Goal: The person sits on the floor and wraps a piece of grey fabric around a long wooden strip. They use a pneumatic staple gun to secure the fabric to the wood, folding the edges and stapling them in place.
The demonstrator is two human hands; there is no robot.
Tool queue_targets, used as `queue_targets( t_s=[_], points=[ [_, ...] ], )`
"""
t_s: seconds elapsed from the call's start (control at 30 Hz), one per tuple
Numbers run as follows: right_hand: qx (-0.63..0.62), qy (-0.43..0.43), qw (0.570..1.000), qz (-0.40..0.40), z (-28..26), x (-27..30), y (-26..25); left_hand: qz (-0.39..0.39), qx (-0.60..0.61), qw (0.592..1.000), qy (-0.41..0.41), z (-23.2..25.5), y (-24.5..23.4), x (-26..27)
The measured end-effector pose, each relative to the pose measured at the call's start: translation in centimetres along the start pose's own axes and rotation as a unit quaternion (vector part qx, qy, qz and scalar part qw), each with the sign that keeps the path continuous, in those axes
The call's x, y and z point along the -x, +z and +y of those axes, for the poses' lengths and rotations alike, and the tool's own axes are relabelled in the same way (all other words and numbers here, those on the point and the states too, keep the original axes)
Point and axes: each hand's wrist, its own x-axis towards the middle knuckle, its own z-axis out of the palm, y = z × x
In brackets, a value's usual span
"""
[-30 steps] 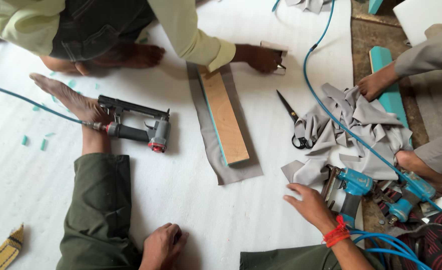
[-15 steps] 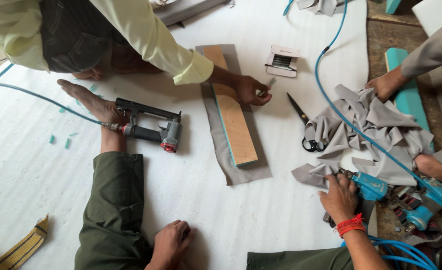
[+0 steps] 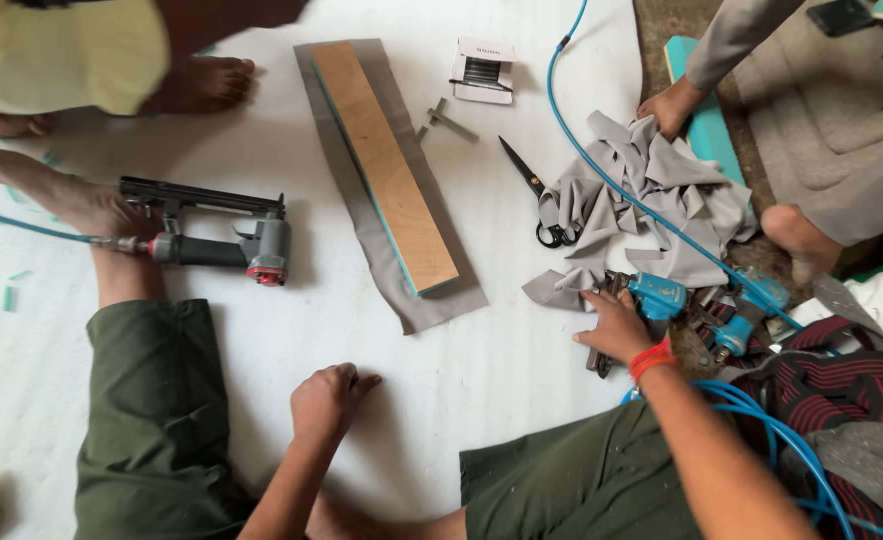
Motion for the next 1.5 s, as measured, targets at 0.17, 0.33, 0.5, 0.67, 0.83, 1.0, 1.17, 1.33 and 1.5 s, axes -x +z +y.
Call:
queue_targets(
  t_s=[0.17,0.33,0.5,0.67,0.83,1.0,1.17,1.33,1.5],
  points=[
    [-0.096,-0.073,0.992,-0.019,4.0,2.9,-5.4,0.018,0.132,0.99,0.051,-0.7,-0.6,2.5],
    [-0.303,0.17,0.934,-0.088,7.5,11.7,-7.8,-0.014,0.336,0.941,-0.043,-4.0,-2.2,6.9],
    [-0.292,0.301,0.901,-0.114,6.6,19.9,-4.5,0.12,0.412,0.898,-0.097,-3.7,-3.3,7.5],
    [-0.143,0.289,0.931,-0.167,1.7,19.8,-0.9,0.041,0.276,0.957,-0.082,-2.6,-3.2,7.2],
    [-0.023,0.258,0.94,-0.224,-3.1,24.5,1.5,-0.043,0.124,0.991,-0.012,-3.9,-3.4,9.0],
    [0.067,0.204,0.94,-0.264,-3.9,27.7,1.6,-0.105,0.122,0.987,-0.027,-8.5,-2.8,9.7],
    [0.156,0.194,0.936,-0.251,-4.3,29.4,0.9,-0.045,0.024,0.997,-0.061,-10.6,-2.6,10.1],
    [0.117,0.11,0.954,-0.253,-2.0,30.0,-1.1,0.047,0.109,0.99,-0.074,-7.2,-4.2,10.8],
    [-0.212,0.182,0.957,-0.082,3.3,23.0,-5.1,0.08,0.425,0.901,-0.035,-4.2,-4.3,10.2]
  ],
)
